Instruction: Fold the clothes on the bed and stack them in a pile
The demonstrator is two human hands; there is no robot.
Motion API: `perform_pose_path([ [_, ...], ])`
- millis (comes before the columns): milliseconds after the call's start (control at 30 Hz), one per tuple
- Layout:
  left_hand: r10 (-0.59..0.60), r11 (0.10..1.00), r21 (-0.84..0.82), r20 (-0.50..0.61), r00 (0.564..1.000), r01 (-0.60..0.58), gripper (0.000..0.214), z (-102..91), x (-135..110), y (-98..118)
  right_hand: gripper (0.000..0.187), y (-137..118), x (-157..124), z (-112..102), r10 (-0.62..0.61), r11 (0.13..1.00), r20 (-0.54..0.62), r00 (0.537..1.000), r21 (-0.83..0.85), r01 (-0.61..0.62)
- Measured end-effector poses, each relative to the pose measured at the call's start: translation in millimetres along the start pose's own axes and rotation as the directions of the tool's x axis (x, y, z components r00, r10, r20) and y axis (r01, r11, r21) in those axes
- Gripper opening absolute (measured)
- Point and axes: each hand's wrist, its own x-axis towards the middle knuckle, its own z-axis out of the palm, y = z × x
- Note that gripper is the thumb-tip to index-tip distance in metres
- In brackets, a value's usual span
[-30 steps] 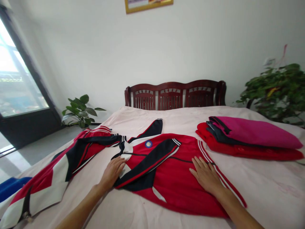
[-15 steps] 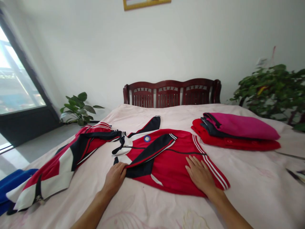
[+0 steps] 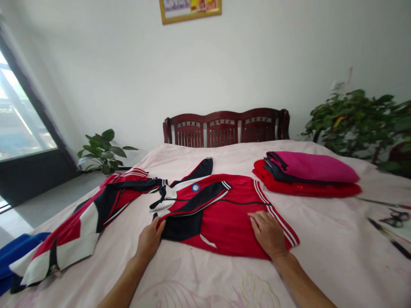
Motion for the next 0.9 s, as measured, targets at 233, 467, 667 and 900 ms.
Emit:
perform_pose_path([
  [233, 0.069, 0.994, 0.084, 0.066, 0.995, -0.074, 0.028, -0.8, 0, 4, 0.018, -27, -27, -39, -0.179, 0.979, 0.216, 0.960, 0.138, 0.152],
  [467, 0.055, 0.964, -0.255, -0.091, 0.994, -0.077, 0.037, 1.6, 19, -9, 0.025, -17, -55, -28, -0.170, 0.985, 0.210, 0.963, 0.040, 0.166],
  [667, 0.066, 0.979, -0.179, -0.191, 0.979, -0.101, 0.038, -24.0, 69, 16, 0.035, -2, 8, -23, -0.007, 0.995, 0.250, 0.968, -0.098, 0.033],
  [900, 0.010, 0.995, 0.103, -0.019, 1.000, -0.008, 0.044, -8.8, 117, 32, 0.036, 23, 76, 13, -0.003, 0.960, 0.423, 0.906, -0.252, 0.121],
])
